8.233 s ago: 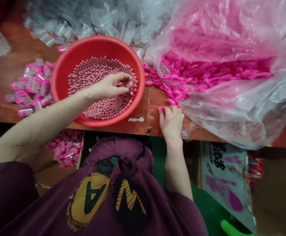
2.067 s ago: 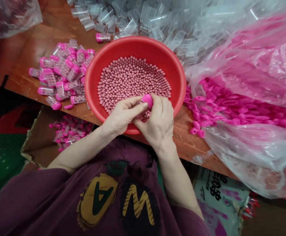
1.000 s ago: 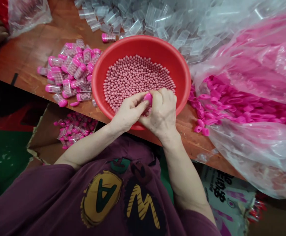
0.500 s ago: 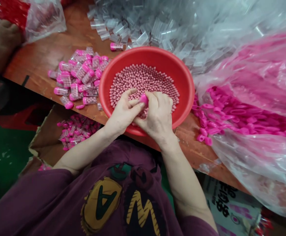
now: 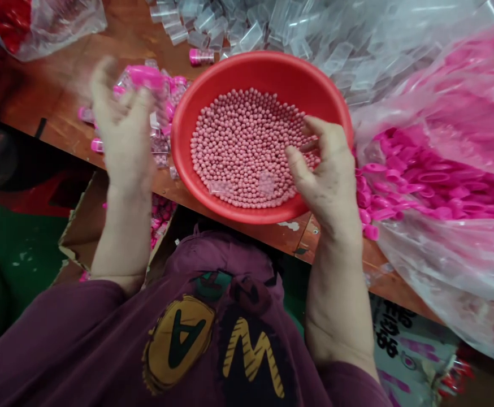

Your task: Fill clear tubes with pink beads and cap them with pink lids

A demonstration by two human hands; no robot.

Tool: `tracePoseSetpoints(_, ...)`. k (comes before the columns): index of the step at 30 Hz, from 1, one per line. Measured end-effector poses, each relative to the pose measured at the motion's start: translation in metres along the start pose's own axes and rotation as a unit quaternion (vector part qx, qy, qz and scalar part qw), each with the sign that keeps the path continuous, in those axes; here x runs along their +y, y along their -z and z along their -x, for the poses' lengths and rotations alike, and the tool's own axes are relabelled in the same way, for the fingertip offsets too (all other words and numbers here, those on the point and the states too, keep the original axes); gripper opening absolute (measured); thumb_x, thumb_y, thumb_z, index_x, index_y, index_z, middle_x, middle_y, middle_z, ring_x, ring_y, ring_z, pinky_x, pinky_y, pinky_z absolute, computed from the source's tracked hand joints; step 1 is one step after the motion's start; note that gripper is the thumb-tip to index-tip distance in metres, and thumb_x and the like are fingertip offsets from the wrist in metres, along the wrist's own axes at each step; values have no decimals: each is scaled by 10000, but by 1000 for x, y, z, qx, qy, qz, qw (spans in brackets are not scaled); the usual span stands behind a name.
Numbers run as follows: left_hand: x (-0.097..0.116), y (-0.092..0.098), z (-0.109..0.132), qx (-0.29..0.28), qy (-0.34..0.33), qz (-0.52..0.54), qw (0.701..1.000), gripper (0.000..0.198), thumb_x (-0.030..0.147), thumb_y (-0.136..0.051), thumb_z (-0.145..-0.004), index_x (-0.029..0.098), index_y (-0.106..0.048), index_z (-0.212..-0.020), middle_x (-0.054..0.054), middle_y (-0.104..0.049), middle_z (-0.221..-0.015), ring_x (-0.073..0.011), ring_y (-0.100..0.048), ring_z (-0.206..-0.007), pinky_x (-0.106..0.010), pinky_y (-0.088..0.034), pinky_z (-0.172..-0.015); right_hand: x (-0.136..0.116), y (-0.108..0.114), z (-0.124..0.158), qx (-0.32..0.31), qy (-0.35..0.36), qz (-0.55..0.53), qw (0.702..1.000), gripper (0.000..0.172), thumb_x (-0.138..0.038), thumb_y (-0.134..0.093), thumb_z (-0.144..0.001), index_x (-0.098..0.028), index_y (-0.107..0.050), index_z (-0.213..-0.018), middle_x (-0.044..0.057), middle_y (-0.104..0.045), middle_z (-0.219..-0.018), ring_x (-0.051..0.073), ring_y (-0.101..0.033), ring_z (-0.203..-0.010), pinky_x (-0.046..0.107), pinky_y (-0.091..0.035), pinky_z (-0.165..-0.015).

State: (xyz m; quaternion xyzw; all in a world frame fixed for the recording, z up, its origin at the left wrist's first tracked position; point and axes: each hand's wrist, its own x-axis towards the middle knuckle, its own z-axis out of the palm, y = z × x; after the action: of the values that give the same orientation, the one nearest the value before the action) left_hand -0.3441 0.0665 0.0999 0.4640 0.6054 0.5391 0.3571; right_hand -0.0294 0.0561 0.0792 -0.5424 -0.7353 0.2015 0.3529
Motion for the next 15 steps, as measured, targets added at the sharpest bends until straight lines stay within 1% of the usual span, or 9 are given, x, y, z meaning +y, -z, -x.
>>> tracePoseSetpoints(1,-4,10,-11,111,-90,-39,989,467,316,-448,-1212,317,-237,-1628,76,-335,-1866,-141,-328,-1719,-341,-297,-1472,3,3,0,-10,-11,16,1000,390,-412,-651,-1086,-246,-719,-1432,174,-787,-1365,276,-749,-1073,496,-605,-1029)
tracePoseSetpoints(3,-5,16,-20,204,-228,-94,947,426,263,-510,-1195,266,-320,-1576,61,-449,-1768,-107,-283,-1733,-285,-175,-1509,6,4,1,-85,-5,56,995,308,-424,-672,-1064,-233,-791,-1273,154,-818,-1214,294,-738,-1047,507,-607,-1004)
tracePoseSetpoints(4,-2,11,-17,195,-271,-102,937,374,244,-522,-1187,263,-392,-1537,50,-519,-1705,-101,-340,-1700,-286,-192,-1504,6,1,1,-134,2,89,987,327,-443,-707,-1035,-215,-798,-1250,157,-814,-1188,312,-731,-1046,522,-607,-993)
tracePoseSetpoints(5,2,1,-12,146,-288,-105,941,321,237,-532,-1178,265,-470,-1492,31,-588,-1638,-117,-427,-1639,-317,-244,-1490,6,-3,1,-183,8,129,975,360,-455,-747,-997,-196,-797,-1243,161,-806,-1176,330,-723,-1042,538,-606,-983)
tracePoseSetpoints(7,12,-24,6,-15,-246,-101,964,246,282,-618,-1139,267,-624,-1384,-19,-685,-1521,-187,-589,-1448,-406,-411,-1379,5,-12,1,-263,11,197,944,386,-428,-791,-934,-171,-789,-1221,162,-786,-1140,345,-714,-1007,550,-605,-955)
tracePoseSetpoints(8,15,-37,15,-107,-194,-95,971,220,309,-654,-1115,247,-686,-1324,-55,-719,-1462,-225,-629,-1376,-445,-457,-1318,5,-15,1,-289,8,212,934,365,-393,-779,-924,-169,-785,-1213,156,-779,-1120,340,-714,-984,545,-607,-945)
tracePoseSetpoints(10,15,-59,30,-226,-94,-73,967,173,309,-729,-1041,207,-766,-1176,-98,-776,-1308,-275,-671,-1292,-464,-503,-1215,5,-18,2,-288,6,191,938,346,-311,-730,-911,-170,-779,-1224,146,-776,-1112,322,-725,-963,529,-614,-950)
tracePoseSetpoints(12,10,-75,38,-256,-6,-45,966,138,237,-777,-964,174,-773,-1086,-113,-791,-1201,-278,-700,-1233,-433,-531,-1144,6,-18,4,-217,1,123,968,403,-267,-696,-901,-182,-766,-1289,133,-789,-1145,307,-748,-989,511,-625,-976)
tracePoseSetpoints(15,5,-87,42,-238,149,59,958,227,222,-818,-948,156,-740,-1150,-108,-788,-1133,-208,-743,-1008,-365,-590,-973,5,-19,9,-72,-41,-37,996,370,-337,-677,-949,-238,-728,-1303,86,-811,-1099,273,-777,-954,459,-660,-896)
